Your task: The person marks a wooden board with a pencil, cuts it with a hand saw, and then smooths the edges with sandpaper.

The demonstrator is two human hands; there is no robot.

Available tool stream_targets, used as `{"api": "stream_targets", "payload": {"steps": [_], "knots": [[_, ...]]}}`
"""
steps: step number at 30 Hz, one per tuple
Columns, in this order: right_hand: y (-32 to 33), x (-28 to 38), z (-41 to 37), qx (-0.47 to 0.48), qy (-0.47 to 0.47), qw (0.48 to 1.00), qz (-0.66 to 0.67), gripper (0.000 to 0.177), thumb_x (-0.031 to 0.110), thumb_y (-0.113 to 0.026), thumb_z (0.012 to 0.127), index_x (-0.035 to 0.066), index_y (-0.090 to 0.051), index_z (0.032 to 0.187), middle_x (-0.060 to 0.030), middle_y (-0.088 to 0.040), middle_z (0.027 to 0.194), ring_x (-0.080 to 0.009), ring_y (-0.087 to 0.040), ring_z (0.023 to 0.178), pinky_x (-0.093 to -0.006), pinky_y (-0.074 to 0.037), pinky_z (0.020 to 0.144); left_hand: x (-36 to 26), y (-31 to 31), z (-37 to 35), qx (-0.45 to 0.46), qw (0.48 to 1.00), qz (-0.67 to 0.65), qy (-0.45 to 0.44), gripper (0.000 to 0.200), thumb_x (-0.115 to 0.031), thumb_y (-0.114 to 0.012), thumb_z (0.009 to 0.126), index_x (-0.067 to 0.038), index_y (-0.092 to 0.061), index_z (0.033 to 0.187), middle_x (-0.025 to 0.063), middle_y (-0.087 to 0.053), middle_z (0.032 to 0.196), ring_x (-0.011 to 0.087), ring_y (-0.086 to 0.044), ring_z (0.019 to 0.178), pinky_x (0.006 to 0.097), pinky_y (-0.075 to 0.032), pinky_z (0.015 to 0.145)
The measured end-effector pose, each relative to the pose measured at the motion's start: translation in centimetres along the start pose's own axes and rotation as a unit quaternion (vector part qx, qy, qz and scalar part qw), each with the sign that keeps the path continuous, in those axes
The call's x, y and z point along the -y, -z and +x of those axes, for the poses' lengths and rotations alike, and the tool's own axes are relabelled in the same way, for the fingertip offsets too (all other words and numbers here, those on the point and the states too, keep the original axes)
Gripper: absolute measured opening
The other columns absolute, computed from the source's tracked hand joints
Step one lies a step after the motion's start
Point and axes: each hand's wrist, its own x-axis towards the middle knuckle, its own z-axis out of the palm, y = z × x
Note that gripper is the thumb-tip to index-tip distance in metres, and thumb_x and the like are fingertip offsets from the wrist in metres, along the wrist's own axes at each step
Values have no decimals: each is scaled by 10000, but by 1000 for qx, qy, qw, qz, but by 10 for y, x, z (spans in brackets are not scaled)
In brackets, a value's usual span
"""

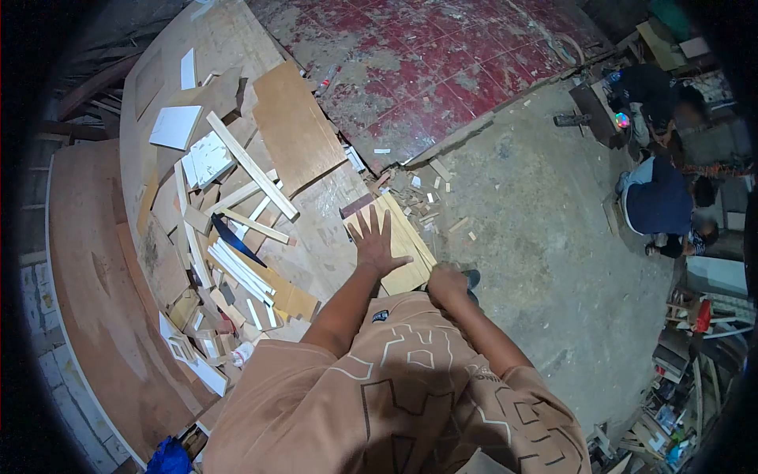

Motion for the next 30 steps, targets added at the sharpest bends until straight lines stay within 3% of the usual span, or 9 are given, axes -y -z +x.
{"api": "stream_targets", "payload": {"steps": [4, 7, 12, 14, 20, 24, 27, 29, 30], "knots": [[69, 8, -67, 92, -28, 995, -3, 295, 196, -667, 785, 4, -694, 1008, -202, -704, 1033, -345, -694, 965, -432, -558, 802, 2, -15, 1, -85, 996, -6, -16, 1089, -709, -545, 776, -31, -156, 1533, 246, -30, 1596, 529, 15, 1436, 724, 12, 1084], [75, 14, -68, 83, 1, 996, -43, 228, 122, -551, 862, 61, -742, 970, -194, -715, 994, -345, -710, 914, -418, -571, 745, 11, -33, 6, -129, 989, -6, -69, 935, -599, -485, 866, -11, -177, 1525, 235, -77, 1596, 495, -24, 1450, 690, -8, 1109], [10, 21, 26, 74, 4, 996, -41, 223, 127, -561, 863, 59, -745, 969, -163, -726, 982, -342, -713, 919, -420, -574, 741, 9, -30, 6, -115, 991, 23, -60, 883, -582, -477, 877, -83, -178, 1541, 164, -106, 1611, 409, -45, 1477, 637, -12, 1146], [-4, 18, 38, 9, 8, 1000, 13, 226, 127, -576, 858, 52, -738, 995, -167, -721, 1009, -345, -708, 938, -426, -572, 755, 9, -28, 5, -124, 990, 22, -57, 881, -583, -484, 871, -102, -181, 1544, 151, -111, 1612, 401, -52, 1478, 634, -15, 1148], [80, 18, -63, 116, 9, 992, -44, 233, 127, -583, 852, 29, -730, 1004, -194, -705, 1053, -345, -703, 951, -429, -569, 772, 7, -27, 6, -113, 993, 6, -34, 861, -572, -500, 862, -150, -191, 1546, 135, -116, 1613, 382, -62, 1480, 663, -7, 1133], [72, 26, -35, 123, 1, 992, -35, 230, 138, -601, 851, 25, -729, 1005, -188, -709, 1049, -337, -702, 964, -423, -571, 768, 6, -26, 8, -111, 993, 6, -39, 866, -571, -498, 862, -145, -182, 1547, 135, -111, 1613, 391, -57, 1477, 676, 4, 1125], [28, 34, 7, 117, 73, 987, -83, 288, 160, -657, 782, 12, -715, 1023, -204, -703, 1046, -344, -696, 974, -419, -566, 783, 6, -26, 4, -113, 993, 9, -38, 854, -552, -496, 866, -132, -189, 1543, 146, -120, 1608, 397, -59, 1475, 677, 3, 1124], [6, 37, 21, 93, -55, 994, -28, 274, 141, -668, 781, 23, -718, 1023, -200, -701, 1059, -331, -698, 976, -414, -565, 788, 3, -18, 10, -114, 993, 12, -42, 844, -537, -497, 867, -122, -199, 1539, 153, -128, 1605, 400, -59, 1474, 678, 0, 1123], [9, 37, 19, 92, -57, 994, -26, 274, 141, -668, 781, 23, -718, 1023, -200, -701, 1059, -331, -698, 976, -414, -565, 788, 1, -11, 14, -71, 997, 7, -22, 834, -520, -498, 867, -109, -210, 1533, 161, -135, 1602, 403, -68, 1472, 670, -3, 1128]]}}
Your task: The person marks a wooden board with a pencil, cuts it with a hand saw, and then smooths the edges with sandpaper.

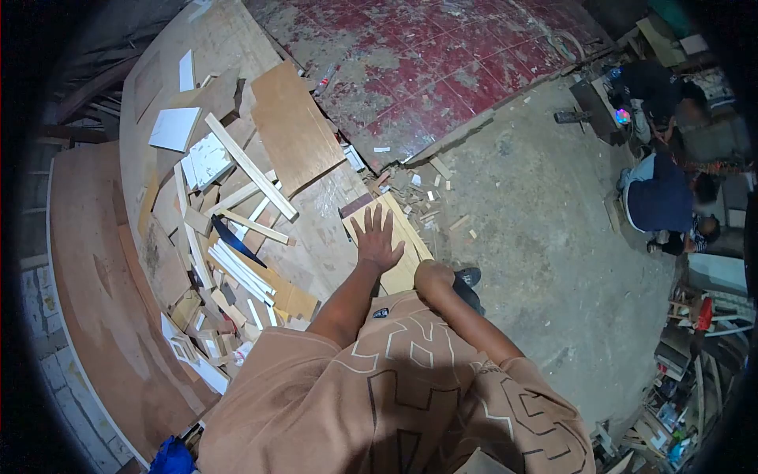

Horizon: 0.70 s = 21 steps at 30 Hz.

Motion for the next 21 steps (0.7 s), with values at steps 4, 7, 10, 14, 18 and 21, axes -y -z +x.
{"api": "stream_targets", "payload": {"steps": [4, 7, 10, 14, 18, 21], "knots": [[7, -10, -3, -38, 31, 998, 31, 224, 100, -652, 795, 20, -714, 995, -202, -703, 1048, -328, -698, 979, -412, -563, 794, 11, -19, 16, -44, 997, -3, -61, 759, -445, -550, 839, -77, -337, 1468, 226, -199, 1559, 427, -107, 1460, 648, -46, 1140], [-6, -19, -1, -81, 57, 994, 49, 214, 112, -556, 854, 11, -707, 969, -204, -707, 1021, -340, -704, 937, -429, -566, 774, 9, -10, 20, -73, 987, -13, -141, 731, -426, -543, 850, -103, -340, 1474, 212, -218, 1557, 412, -128, 1461, 630, -57, 1151], [-10, -27, -18, -79, 68, 994, 43, 276, 126, -465, 908, -4, -701, 970, -207, -707, 1010, -351, -709, 901, -454, -566, 765, 3, -3, 21, -30, 995, 10, -91, 735, -458, -480, 888, -233, -225, 1540, 117, -138, 1611, 351, -97, 1484, 625, -44, 1156], [46, -34, -85, 20, 74, 997, 12, 289, 120, -476, 905, -24, -695, 1028, -231, -691, 1053, -354, -706, 919, -460, -565, 774, 2, 0, 21, -29, 997, 7, -68, 710, -455, -478, 896, -252, -244, 1535, 89, -118, 1620, 339, -83, 1488, 619, -39, 1160], [59, -25, -76, 25, 124, 991, -36, 287, 118, -497, 896, -15, -700, 1050, -217, -699, 1042, -357, -708, 916, -457, -570, 756, 2, -4, 22, -51, 995, -17, -81, 674, -429, -503, 880, -200, -343, 1494, 130, -132, 1611, 383, -103, 1476, 628, -53, 1154], [6, -14, -5, -16, 87, 996, -7, 254, 119, -516, 888, 4, -715, 996, -202, -712, 1005, -355, -714, 889, -455, -573, 723, 3, -7, 22, -64, 994, -12, -84, 678, -431, -501, 879, -199, -338, 1495, 131, -134, 1611, 387, -104, 1475, 631, -54, 1152]]}}
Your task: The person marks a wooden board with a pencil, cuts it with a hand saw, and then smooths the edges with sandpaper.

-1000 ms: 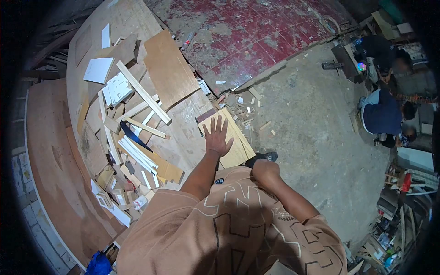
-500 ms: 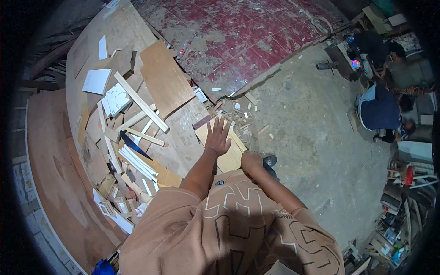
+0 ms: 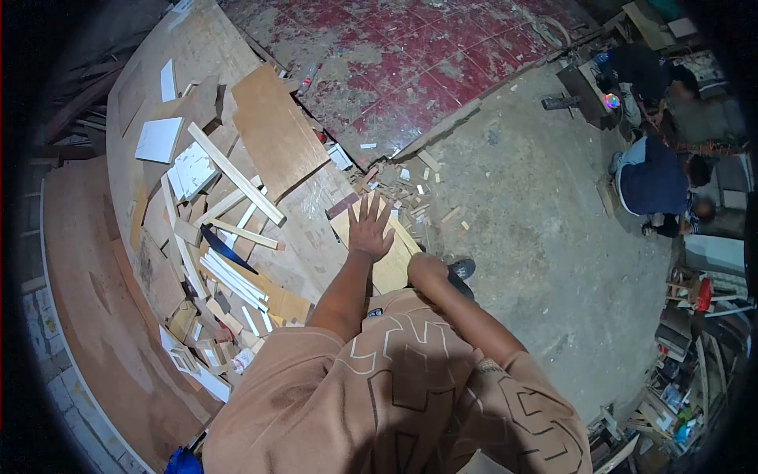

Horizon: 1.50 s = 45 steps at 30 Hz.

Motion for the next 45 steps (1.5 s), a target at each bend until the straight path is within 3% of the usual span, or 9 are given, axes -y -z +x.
{"api": "stream_targets", "payload": {"steps": [3, 10, 16, 18, 25, 30, 35, 40, 45], "knots": [[-18, -7, 8, -105, -6, 990, 90, 241, 132, -505, 888, 11, -713, 912, -226, -709, 936, -367, -713, 863, -455, -574, 725, 1, -2, 1, 5, 1000, -10, 6, 683, -436, -497, 881, -199, -331, 1500, 132, -135, 1611, 386, -97, 1477, 629, -48, 1153], [46, -15, -105, 29, -38, 996, 82, 213, 113, -574, 831, -13, -710, 937, -231, -695, 1016, -378, -685, 971, -454, -557, 786, -2, 0, 2, 34, 999, 26, 22, 688, -467, -475, 909, -234, -277, 1525, 104, -123, 1617, 356, -52, 1489, 619, -20, 1160], [1, 5, 3, 17, -55, 994, 92, 223, 111, -561, 843, -12, -708, 956, -234, -683, 1063, -385, -686, 954, -464, -557, 795, -1, -2, 0, 14, 1000, 26, 8, 697, -443, -490, 891, -198, -304, 1516, 137, -140, 1609, 384, -89, 1478, 629, -35, 1153], [-18, 3, 21, -75, -66, 986, 135, 236, 112, -526, 866, -9, -705, 964, -225, -695, 1024, -374, -688, 961, -464, -560, 784, 0, -1, 2, 4, 1000, 19, 7, 700, -445, -491, 891, -197, -301, 1518, 141, -150, 1605, 390, -93, 1476, 632, -39, 1151], [17, -33, -95, -36, -33, 992, 117, 235, 96, -608, 771, -43, -685, 944, -258, -683, 986, -389, -686, 917, -453, -556, 769, 2, -2, 1, 2, 1000, 14, 6, 700, -450, -491, 890, -190, -308, 1514, 148, -153, 1603, 397, -103, 1472, 637, -44, 1148], [23, -13, -59, 1, 2, 998, 61, 217, 106, -605, 779, -39, -693, 915, -247, -693, 966, -386, -694, 889, -460, -558, 762, 2, -5, 1, 5, 1000, 13, 6, 698, -445, -500, 888, -182, -315, 1508, 150, -151, 1603, 403, -109, 1469, 641, -51, 1145], [-27, -11, 17, -77, -59, 984, 149, 251, 118, -525, 841, -28, -702, 943, -245, -695, 973, -391, -693, 913, -474, -556, 772, 1, -4, 1, -5, 1000, 11, 1, 688, -446, -490, 894, -184, -318, 1507, 146, -157, 1600, 395, -108, 1470, 638, -53, 1147], [25, -20, -93, 13, -61, 991, 121, 255, 110, -560, 814, -40, -698, 968, -256, -684, 1021, -398, -682, 955, -464, -550, 808, 3, -7, 1, -5, 1000, 12, 4, 675, -449, -480, 899, -189, -327, 1503, 134, -151, 1602, 385, -101, 1473, 636, -56, 1149], [15, -24, -75, -6, -55, 994, 95, 265, 119, -536, 836, -22, -709, 979, -250, -686, 1023, -400, -683, 948, -470, -551, 802, 1, -4, 2, 21, 999, 27, 20, 656, -459, -477, 904, -222, -331, 1498, 109, -132, 1611, 373, -84, 1479, 625, -29, 1155]]}}
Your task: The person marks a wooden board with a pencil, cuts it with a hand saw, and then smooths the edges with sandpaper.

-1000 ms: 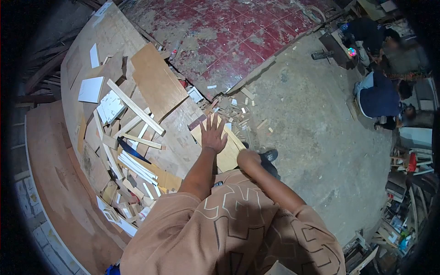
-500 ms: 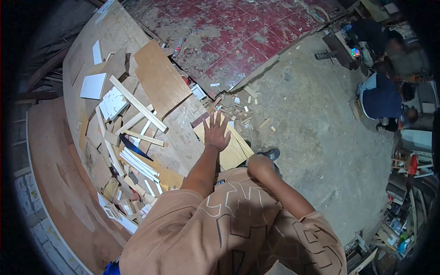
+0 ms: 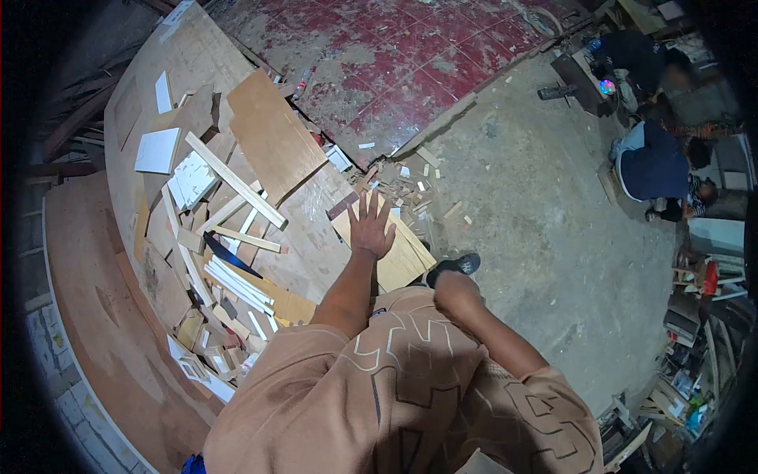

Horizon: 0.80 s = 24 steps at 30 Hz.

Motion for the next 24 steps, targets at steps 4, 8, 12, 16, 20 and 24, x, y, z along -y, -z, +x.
{"api": "stream_targets", "payload": {"steps": [4, 8, 12, 16, 20, 24], "knots": [[-28, 20, 71, 6, 30, 999, -15, 273, 141, -504, 866, -6, -718, 952, -246, -695, 983, -398, -694, 903, -476, -557, 772, 0, 0, -2, -15, 1000, -2, -4, 658, -456, -478, 905, -223, -324, 1500, 107, -133, 1611, 371, -84, 1480, 623, -31, 1157], [-29, 13, 47, -40, -8, 998, 43, 232, 113, -551, 836, -23, -705, 944, -254, -695, 968, -389, -697, 903, -466, -562, 751, 0, 1, -3, -10, 1000, -17, -5, 656, -454, -473, 906, -227, -321, 1502, 107, -136, 1611, 366, -82, 1481, 622, -24, 1158], [-1, -5, -30, -50, 58, 997, -22, 202, 104, -586, 810, -30, -695, 913, -248, -697, 923, -389, -698, 878, -467, -560, 738, 1, -1, -2, -18, 1000, -15, -6, 656, -456, -462, 909, -229, -314, 1506, 109, -140, 1611, 366, -82, 1482, 624, -17, 1157], [15, 17, -29, -86, 77, 993, -27, 223, 104, -514, 855, -3, -707, 885, -233, -702, 896, -386, -705, 846, -457, -570, 707, 2, -2, -1, -15, 1000, -11, -5, 666, -442, -482, 897, -202, -332, 1500, 123, -123, 1614, 381, -89, 1478, 626, -40, 1154], [-30, 29, 67, -90, 31, 995, 3, 224, 117, -526, 853, -6, -711, 882, -229, -705, 901, -384, -708, 834, -459, -572, 689, 1, 0, -1, -12, 1000, -8, -5, 664, -451, -474, 902, -213, -324, 1503, 114, -122, 1616, 371, -85, 1481, 622, -34, 1157], [-37, 26, 68, -114, 76, 990, -9, 242, 112, -512, 862, 2, -721, 913, -233, -705, 919, -385, -708, 846, -461, -574, 702, 2, -1, -2, -7, 1000, -18, -1, 658, -473, -461, 907, -223, -328, 1501, 103, -119, 1619, 356, -75, 1487, 620, -27, 1159]]}}
